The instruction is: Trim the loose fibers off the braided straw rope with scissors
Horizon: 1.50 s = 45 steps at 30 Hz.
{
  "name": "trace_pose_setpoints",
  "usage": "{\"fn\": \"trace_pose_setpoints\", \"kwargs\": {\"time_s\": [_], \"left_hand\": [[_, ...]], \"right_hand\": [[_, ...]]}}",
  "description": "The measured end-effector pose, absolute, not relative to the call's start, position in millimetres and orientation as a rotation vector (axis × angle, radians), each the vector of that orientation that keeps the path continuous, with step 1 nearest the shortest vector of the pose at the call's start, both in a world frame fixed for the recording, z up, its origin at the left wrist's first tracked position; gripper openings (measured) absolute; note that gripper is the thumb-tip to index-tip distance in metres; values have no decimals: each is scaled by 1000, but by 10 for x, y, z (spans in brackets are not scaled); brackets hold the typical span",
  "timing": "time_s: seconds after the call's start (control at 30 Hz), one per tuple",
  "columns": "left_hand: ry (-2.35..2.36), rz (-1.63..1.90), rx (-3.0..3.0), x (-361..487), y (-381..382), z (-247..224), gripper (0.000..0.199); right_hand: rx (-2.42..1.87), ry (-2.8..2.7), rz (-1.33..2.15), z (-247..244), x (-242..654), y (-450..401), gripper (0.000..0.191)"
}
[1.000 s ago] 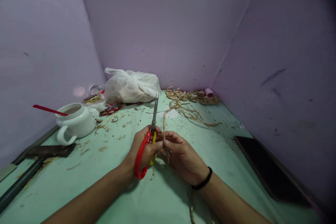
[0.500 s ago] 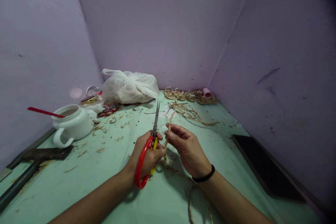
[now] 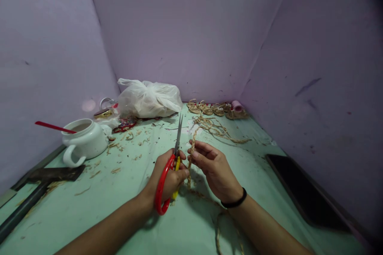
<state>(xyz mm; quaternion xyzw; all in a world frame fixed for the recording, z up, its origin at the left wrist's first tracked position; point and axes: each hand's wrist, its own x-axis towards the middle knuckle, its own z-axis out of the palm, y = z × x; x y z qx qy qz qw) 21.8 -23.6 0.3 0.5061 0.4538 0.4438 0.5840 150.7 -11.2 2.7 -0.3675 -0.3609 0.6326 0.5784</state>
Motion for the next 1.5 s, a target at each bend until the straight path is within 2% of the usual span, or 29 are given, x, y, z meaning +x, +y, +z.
{"fn": "trace_pose_setpoints", "kwargs": {"time_s": [0.23,0.37,0.53,0.7,1.1,1.5], "left_hand": [[1036,958,1304,223,-275,31,24],[1181,860,1804,87,-230,114,13],[1416,687,2541,-145,-36,162,29],[1545,536,2842,-187,95,80,34],[1562,504,3003,-192,97,94,31],[1527,257,3090,-234,107,121,26]], "right_hand": [[-929,-856,1387,61,1537,-108,31],[-980,-905,1344,108,1568,-104,25],[-1013,-986,1341,160,1587,-110,16],[-1124,-1028,1301,147,1581,-105,26],[-1049,-1173,1318,205,1608,-104,28],[-1100,-1240,1424,245,1649,-89,26]]}}
